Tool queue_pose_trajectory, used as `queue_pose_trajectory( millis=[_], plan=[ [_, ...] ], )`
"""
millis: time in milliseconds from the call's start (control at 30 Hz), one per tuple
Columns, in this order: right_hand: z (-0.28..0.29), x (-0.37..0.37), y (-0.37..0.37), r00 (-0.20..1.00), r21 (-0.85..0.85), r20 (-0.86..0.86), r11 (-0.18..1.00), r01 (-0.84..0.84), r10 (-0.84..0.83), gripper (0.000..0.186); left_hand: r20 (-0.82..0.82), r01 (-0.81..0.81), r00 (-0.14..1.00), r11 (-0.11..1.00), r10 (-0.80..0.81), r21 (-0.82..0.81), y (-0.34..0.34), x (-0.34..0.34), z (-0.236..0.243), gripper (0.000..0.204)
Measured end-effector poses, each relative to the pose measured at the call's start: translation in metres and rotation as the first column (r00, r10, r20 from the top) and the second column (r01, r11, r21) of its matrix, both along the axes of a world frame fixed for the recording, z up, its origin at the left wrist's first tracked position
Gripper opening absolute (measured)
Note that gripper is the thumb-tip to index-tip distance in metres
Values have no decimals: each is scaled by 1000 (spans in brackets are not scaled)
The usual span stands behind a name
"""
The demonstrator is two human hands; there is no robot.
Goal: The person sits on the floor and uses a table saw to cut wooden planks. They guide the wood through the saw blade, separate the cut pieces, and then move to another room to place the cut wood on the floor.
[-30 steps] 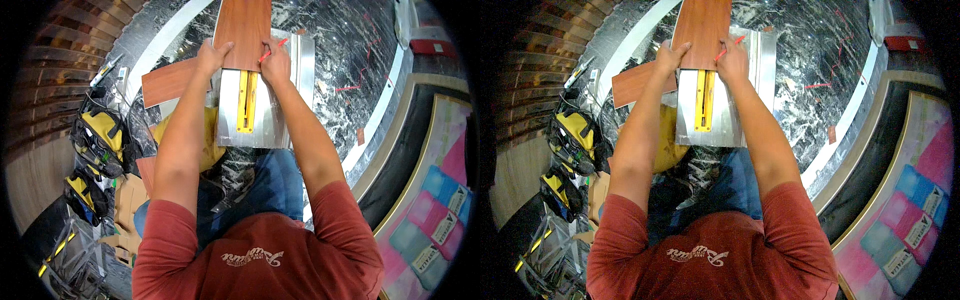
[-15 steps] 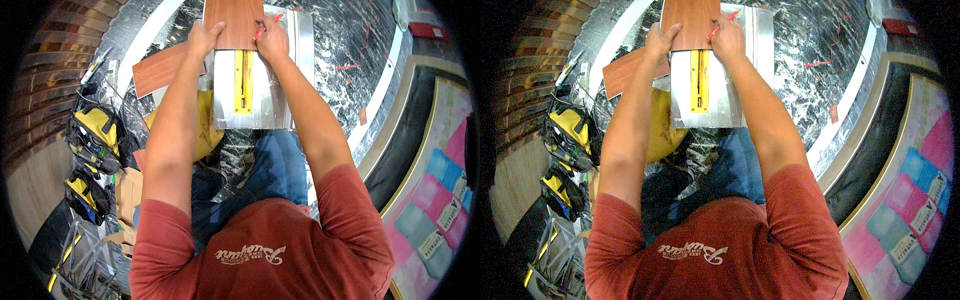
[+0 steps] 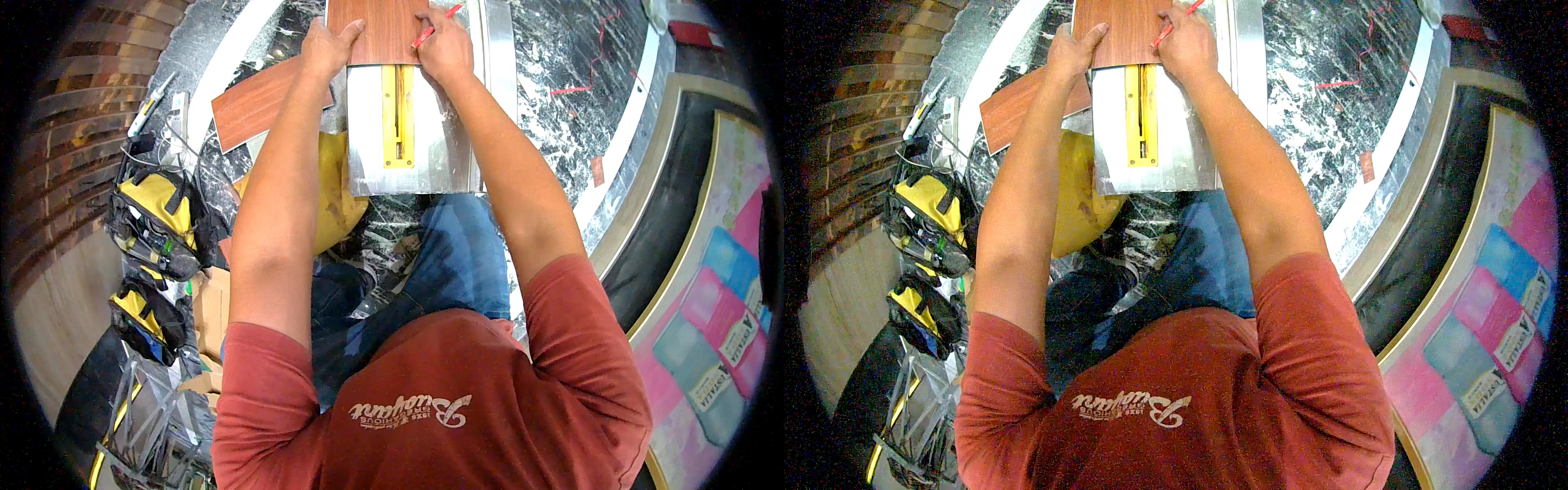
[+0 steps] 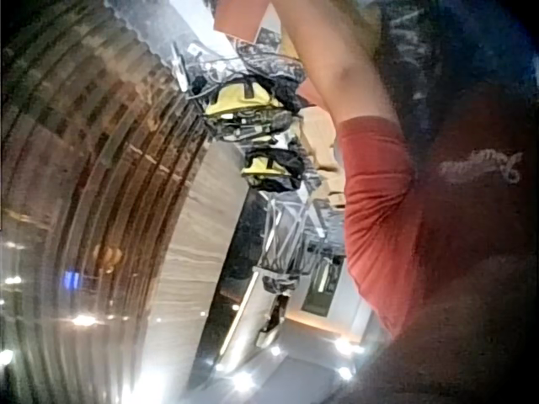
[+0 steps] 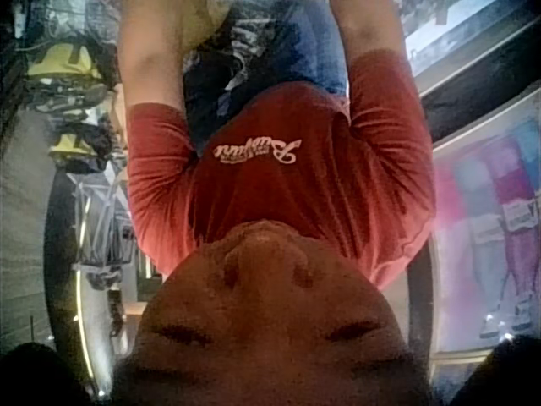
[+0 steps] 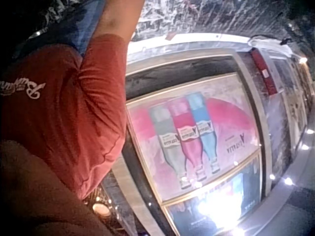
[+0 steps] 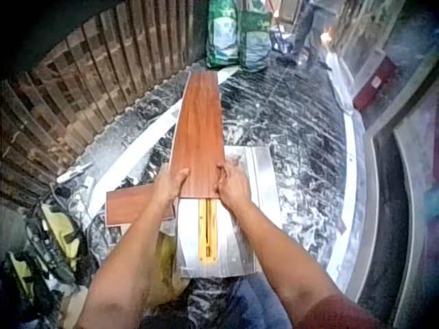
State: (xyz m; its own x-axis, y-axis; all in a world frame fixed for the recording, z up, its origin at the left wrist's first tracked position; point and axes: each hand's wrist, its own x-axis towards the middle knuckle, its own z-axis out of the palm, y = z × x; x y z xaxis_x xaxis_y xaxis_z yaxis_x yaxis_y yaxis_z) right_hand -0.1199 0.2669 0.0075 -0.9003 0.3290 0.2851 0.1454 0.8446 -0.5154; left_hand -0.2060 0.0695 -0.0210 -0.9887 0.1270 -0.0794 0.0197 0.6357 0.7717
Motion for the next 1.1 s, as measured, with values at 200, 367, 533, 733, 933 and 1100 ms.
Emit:
queue_pose_trajectory(
  millis=[200, 367, 533, 733, 933, 1100],
  plan=[
    [-4, 0, 3, 996, -22, -78, 999, -33, 32, 25, 12, 4, 1000, 1000, -4, -15, 1, 1, 5, 88],
    [9, 1, -2, 999, -170, -21, 985, -29, 25, 25, 59, 34, 998, 999, -33, -7, 0, 2, 11, 80],
    [12, 2, -1, 1000, -150, -6, 989, -16, 15, 26, 39, 37, 999, 999, -37, 4, 0, 1, 7, 79],
    [12, 3, 0, 999, -201, -5, 978, -47, 47, 27, 7, 31, 1000, 999, -31, 17, -1, 0, -1, 79],
    [18, 4, -3, 999, -215, 41, 976, -25, 34, 28, 18, 52, 998, 999, -52, 6, -3, -2, -3, 80],
    [25, 6, -5, 998, -284, 57, 959, -11, 28, 28, 34, 46, 998, 999, -46, 2, -1, 0, 1, 81]
  ],
)
